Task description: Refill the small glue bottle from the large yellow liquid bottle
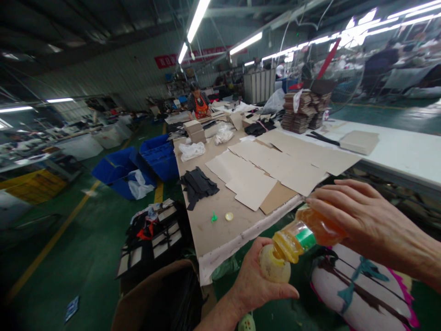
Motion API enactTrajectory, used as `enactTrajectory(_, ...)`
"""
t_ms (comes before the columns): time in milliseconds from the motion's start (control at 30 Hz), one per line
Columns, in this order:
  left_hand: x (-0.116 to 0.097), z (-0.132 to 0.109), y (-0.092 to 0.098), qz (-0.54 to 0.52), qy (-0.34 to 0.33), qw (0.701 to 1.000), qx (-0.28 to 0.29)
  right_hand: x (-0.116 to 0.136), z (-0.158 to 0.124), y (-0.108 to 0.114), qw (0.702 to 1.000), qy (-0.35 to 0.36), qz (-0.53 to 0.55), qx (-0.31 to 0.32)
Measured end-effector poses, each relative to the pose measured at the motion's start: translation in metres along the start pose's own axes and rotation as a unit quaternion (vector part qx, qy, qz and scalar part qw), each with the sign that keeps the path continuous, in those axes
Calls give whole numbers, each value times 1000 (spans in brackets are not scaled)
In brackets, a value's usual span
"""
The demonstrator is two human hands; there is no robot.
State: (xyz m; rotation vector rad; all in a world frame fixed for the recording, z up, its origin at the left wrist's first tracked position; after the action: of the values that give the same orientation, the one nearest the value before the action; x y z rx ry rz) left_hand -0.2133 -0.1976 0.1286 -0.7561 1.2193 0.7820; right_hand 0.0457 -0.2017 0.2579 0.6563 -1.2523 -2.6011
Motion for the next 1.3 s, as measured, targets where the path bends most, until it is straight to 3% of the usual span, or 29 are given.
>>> enactTrajectory(200,-3,0,0,-36,5,999,-2,-1,2,0,1000,1,5,3)
enactTrajectory(1300,-3,5,0,-15,14,1000,2,-11,-1,-2,999,-19,10,29)
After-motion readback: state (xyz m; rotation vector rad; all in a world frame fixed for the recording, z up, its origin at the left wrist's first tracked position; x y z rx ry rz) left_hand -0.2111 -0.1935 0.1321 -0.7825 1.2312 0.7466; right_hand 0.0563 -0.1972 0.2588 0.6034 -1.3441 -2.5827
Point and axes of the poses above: each hand's wrist, its own z-axis towards the middle knuckle, its own y-axis out of the back of the hand, x = y × z, the point moved 1 cm from there along z, towards the middle knuckle, and after that the axes turned 15 degrees about -y, right-handed, at the moved point
